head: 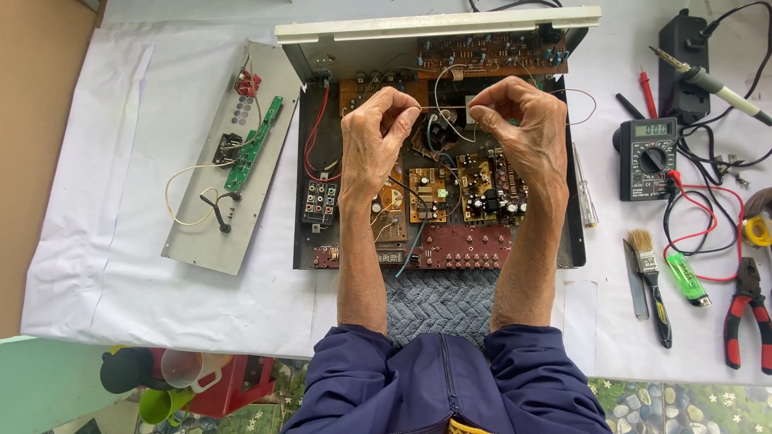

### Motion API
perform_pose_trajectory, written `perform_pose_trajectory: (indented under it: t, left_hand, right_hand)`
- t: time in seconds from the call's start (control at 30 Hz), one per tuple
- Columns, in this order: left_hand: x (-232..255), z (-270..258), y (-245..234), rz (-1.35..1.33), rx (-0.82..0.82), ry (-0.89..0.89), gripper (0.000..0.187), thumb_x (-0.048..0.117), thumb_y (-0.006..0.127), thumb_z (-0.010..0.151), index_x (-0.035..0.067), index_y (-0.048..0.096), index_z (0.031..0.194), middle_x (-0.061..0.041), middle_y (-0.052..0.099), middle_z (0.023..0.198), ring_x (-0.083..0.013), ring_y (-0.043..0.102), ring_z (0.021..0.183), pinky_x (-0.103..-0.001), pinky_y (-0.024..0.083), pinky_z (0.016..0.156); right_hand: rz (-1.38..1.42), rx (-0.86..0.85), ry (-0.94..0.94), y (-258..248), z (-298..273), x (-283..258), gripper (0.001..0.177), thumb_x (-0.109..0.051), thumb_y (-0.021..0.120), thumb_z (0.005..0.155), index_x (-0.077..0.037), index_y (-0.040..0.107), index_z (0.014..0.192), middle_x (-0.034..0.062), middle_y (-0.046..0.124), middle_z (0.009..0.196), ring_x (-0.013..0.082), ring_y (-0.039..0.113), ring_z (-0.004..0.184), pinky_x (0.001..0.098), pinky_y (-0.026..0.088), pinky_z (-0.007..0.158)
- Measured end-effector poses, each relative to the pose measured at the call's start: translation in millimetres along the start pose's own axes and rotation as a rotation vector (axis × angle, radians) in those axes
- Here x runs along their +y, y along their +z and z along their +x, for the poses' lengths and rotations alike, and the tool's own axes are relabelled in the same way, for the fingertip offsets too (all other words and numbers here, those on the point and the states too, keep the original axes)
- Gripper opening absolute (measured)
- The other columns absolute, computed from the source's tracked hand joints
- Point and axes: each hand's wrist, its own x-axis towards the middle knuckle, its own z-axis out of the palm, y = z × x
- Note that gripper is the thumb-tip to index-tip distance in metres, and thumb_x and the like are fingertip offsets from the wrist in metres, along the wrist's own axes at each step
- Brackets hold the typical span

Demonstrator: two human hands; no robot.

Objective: The person uses a screwdriver to unscrew and remove a small component from a circuit board inside an open electronic device. They then strip the insulation from a wire and wrap it around a small cylindrical component.

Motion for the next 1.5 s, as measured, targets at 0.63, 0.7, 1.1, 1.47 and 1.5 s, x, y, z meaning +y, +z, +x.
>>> perform_pose_trajectory:
  t: [0.63, 0.7, 1.1, 1.47, 1.5]
  left_hand:
    - [-20.4, -0.2, 8.4, 0.059, -0.19, -0.139, 0.011, 0.02, 0.079, 0.089, 0.018, 0.074, 0.099, 0.006, 0.072, 0.081, -0.004, 0.063, 0.071, -0.023, 0.054, 0.067]
    - [-27.0, -2.2, 12.9, -0.184, -0.2, -0.106, 0.011, 0.019, 0.082, 0.087, 0.015, 0.077, 0.095, -0.004, 0.066, 0.067, -0.0112, 0.056, 0.063, -0.026, 0.05, 0.063]
    - [-7.2, -2.1, 19.2, -0.072, -0.233, -0.046, 0.014, 0.026, 0.077, 0.092, 0.022, 0.07, 0.103, -0.002, 0.067, 0.073, -0.016, 0.065, 0.065, -0.032, 0.054, 0.068]
    - [-4.5, -1.1, 19.4, -0.064, -0.128, 0.051, 0.004, 0.024, 0.071, 0.097, 0.024, 0.068, 0.1, -0.001, 0.068, 0.076, -0.0155, 0.067, 0.067, -0.027, 0.055, 0.063]
    - [-3.6, -1.2, 20.2, -0.058, -0.117, 0.06, 0.004, 0.024, 0.071, 0.098, 0.024, 0.068, 0.1, 0.0, 0.067, 0.076, -0.0147, 0.065, 0.065, -0.027, 0.055, 0.062]
  right_hand:
    - [-0.05, 0.158, -0.08, 1.8, -1.2, 8.3, 0.014, -0.005, 0.087, 0.098, -0.011, 0.076, 0.104, 0.0012, 0.067, 0.101, 0.0111, 0.054, 0.085, 0.0245, 0.046, 0.074]
    - [0.086, 0.163, -0.133, 0.7, -0.8, 9.5, 0.01, -0.007, 0.087, 0.101, -0.004, 0.079, 0.105, 0.0067, 0.056, 0.088, 0.0124, 0.057, 0.085, 0.0286, 0.059, 0.08]
    - [0.105, 0.145, -0.152, 2.1, -2.9, -5.0, 0.012, -0.007, 0.089, 0.096, -0.004, 0.078, 0.101, 0.0064, 0.057, 0.083, 0.0125, 0.058, 0.081, 0.0286, 0.059, 0.079]
    - [0.097, 0.115, -0.17, 5.4, -3.4, -4.0, 0.015, -0.002, 0.089, 0.095, -0.001, 0.076, 0.101, 0.0088, 0.06, 0.085, 0.0143, 0.06, 0.081, 0.0307, 0.06, 0.08]
    - [0.093, 0.108, -0.17, 6.1, -3.6, -5.7, 0.015, -0.002, 0.089, 0.094, -0.001, 0.076, 0.1, 0.0086, 0.06, 0.084, 0.014, 0.06, 0.08, 0.0307, 0.06, 0.079]
